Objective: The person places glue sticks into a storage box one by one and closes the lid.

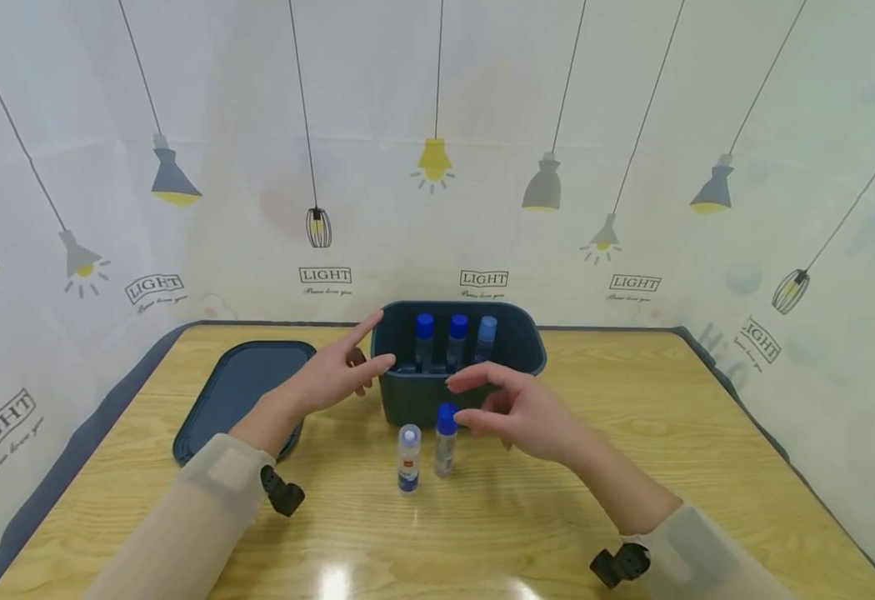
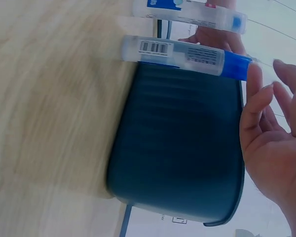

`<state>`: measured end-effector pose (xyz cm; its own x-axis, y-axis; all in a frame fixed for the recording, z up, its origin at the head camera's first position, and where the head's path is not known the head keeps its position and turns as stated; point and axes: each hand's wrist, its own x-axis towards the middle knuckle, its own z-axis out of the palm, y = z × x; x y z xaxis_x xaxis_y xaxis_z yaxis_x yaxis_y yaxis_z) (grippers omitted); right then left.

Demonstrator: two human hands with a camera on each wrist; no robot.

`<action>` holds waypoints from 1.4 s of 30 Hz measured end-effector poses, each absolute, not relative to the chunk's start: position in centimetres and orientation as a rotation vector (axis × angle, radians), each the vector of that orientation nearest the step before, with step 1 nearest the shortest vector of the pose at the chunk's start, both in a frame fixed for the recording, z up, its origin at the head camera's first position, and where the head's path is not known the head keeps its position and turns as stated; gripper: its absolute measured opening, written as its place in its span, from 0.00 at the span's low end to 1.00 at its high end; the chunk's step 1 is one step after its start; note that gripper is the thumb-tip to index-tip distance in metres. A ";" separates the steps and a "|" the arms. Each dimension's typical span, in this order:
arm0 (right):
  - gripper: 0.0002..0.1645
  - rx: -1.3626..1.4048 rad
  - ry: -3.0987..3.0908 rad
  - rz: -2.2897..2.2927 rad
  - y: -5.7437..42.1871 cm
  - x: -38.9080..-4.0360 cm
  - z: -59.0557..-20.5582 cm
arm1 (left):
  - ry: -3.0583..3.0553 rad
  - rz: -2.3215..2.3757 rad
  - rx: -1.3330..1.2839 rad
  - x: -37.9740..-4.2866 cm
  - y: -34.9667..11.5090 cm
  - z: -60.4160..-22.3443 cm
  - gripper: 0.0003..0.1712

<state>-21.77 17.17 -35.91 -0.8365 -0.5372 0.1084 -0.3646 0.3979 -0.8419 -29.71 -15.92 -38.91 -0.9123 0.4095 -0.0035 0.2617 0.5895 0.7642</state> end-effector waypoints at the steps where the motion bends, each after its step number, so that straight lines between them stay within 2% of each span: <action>1: 0.27 -0.806 2.460 -1.405 17.2 -21.7 -36.0 | 2.639 1.223 0.561 -29.7 -15.9 -38.9 0.51; 18: 0.27 -0.700 2.343 -1.427 16.4 -21.9 -38.9 | 2.638 1.225 0.543 -29.7 -16.0 -39.0 0.51; 42: 0.26 -0.825 2.416 -1.446 16.7 -21.1 -38.6 | 2.630 1.246 0.552 -29.7 -15.9 -39.2 0.50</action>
<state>-21.12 16.65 -38.59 -0.8222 -0.5595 0.1044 -0.3565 0.3634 -0.8607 -29.68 -15.92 -39.16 -0.9151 0.4032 -0.0029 0.2532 0.5803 0.7741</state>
